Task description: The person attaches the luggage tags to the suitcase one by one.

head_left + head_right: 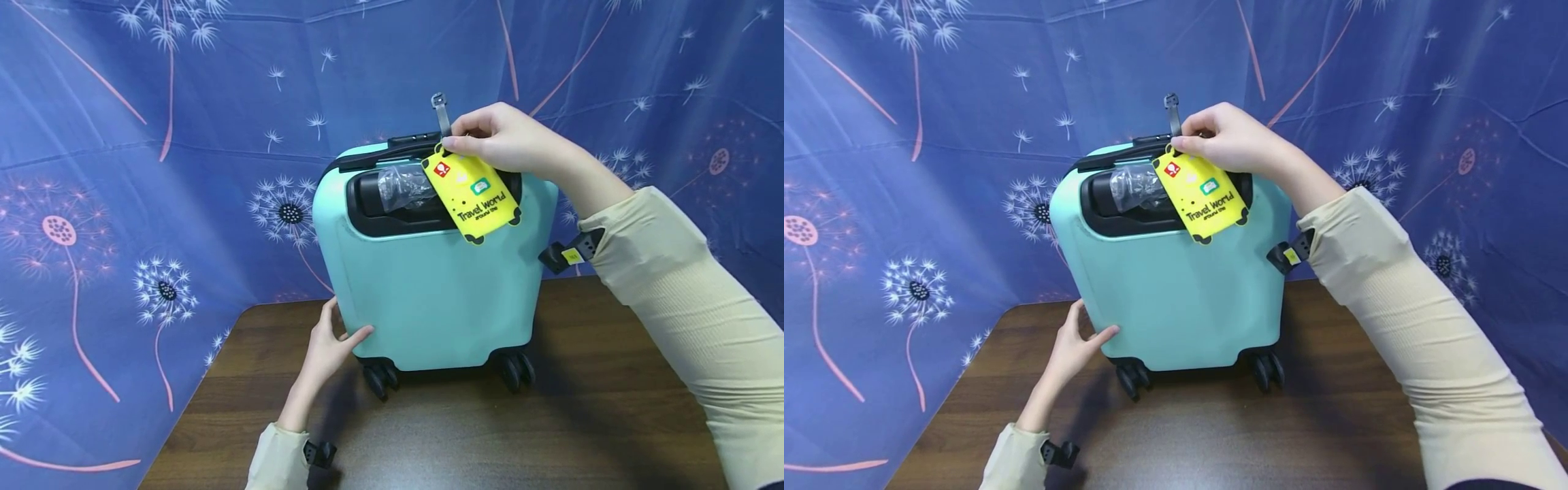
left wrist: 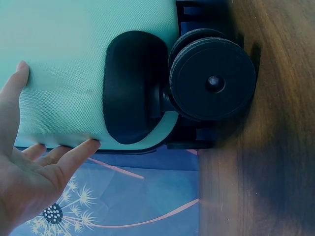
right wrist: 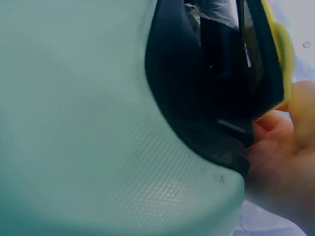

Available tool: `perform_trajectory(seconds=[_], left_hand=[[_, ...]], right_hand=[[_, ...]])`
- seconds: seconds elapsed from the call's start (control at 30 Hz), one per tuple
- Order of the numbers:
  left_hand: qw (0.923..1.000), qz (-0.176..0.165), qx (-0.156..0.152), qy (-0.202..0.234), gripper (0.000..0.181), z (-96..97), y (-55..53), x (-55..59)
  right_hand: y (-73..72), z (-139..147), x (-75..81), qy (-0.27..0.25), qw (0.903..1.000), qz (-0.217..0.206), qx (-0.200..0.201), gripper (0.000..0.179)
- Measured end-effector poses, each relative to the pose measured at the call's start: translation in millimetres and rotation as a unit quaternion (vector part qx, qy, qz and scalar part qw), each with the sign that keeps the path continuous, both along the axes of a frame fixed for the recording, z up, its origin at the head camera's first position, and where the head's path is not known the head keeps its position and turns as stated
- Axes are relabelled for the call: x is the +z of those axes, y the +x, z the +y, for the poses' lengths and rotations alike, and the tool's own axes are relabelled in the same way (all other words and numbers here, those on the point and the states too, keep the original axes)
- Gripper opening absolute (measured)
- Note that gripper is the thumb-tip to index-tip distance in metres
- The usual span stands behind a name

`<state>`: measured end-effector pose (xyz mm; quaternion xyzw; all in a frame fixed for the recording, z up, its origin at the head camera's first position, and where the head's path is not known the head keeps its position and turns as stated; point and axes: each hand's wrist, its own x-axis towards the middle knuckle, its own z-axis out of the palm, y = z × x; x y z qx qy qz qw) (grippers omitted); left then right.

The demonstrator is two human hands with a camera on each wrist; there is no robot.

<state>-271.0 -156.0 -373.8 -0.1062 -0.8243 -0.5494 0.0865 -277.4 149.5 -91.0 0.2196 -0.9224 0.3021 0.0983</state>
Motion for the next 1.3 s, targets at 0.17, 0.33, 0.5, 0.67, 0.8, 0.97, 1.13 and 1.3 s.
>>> perform_trajectory(seconds=[0.17, 0.33, 0.5, 0.67, 0.8, 0.97, 1.13, 1.3], left_hand=[[1.0000, 0.000, -0.002, 0.001, 0.083, 0.0, -0.5, -0.5], [1.0000, 0.000, -0.002, 0.002, 0.083, -0.3, -0.5, -0.5], [1.0000, 0.002, -0.004, 0.006, 0.083, -0.1, -1.0, -0.8], [1.0000, 0.003, -0.004, 0.007, 0.083, -0.3, -1.1, -1.0], [1.0000, 0.001, -0.003, 0.008, 0.083, -0.2, -0.8, -0.8], [1.0000, -0.002, -0.003, 0.007, 0.082, 0.1, -0.4, -1.0], [1.0000, 0.001, -0.006, 0.008, 0.081, 0.7, -0.3, -0.7], [0.9999, 0.001, -0.007, 0.012, 0.081, 0.8, -0.2, -0.2]], right_hand=[[-0.5, -4, 3.9, 0.031, 0.9993, -0.004, -0.022, 0.037], [-3.8, -6, 5.8, 0.047, 0.9981, -0.003, -0.040, 0.038], [-5.2, -8, 5.0, 0.040, 0.9977, 0.017, -0.052, 0.036], [-5.2, -10, 5.6, 0.043, 0.9966, 0.030, -0.063, 0.037], [-8.3, -8, 6.0, 0.040, 0.9965, 0.035, -0.065, 0.038], [-17.3, -4, 4.5, 0.003, 0.9987, 0.010, -0.050, 0.036], [-22.5, 0, 5.2, -0.041, 0.9987, -0.014, -0.026, 0.033], [-25.1, 0, 6.5, -0.050, 0.9987, 0.001, -0.006, 0.029]])
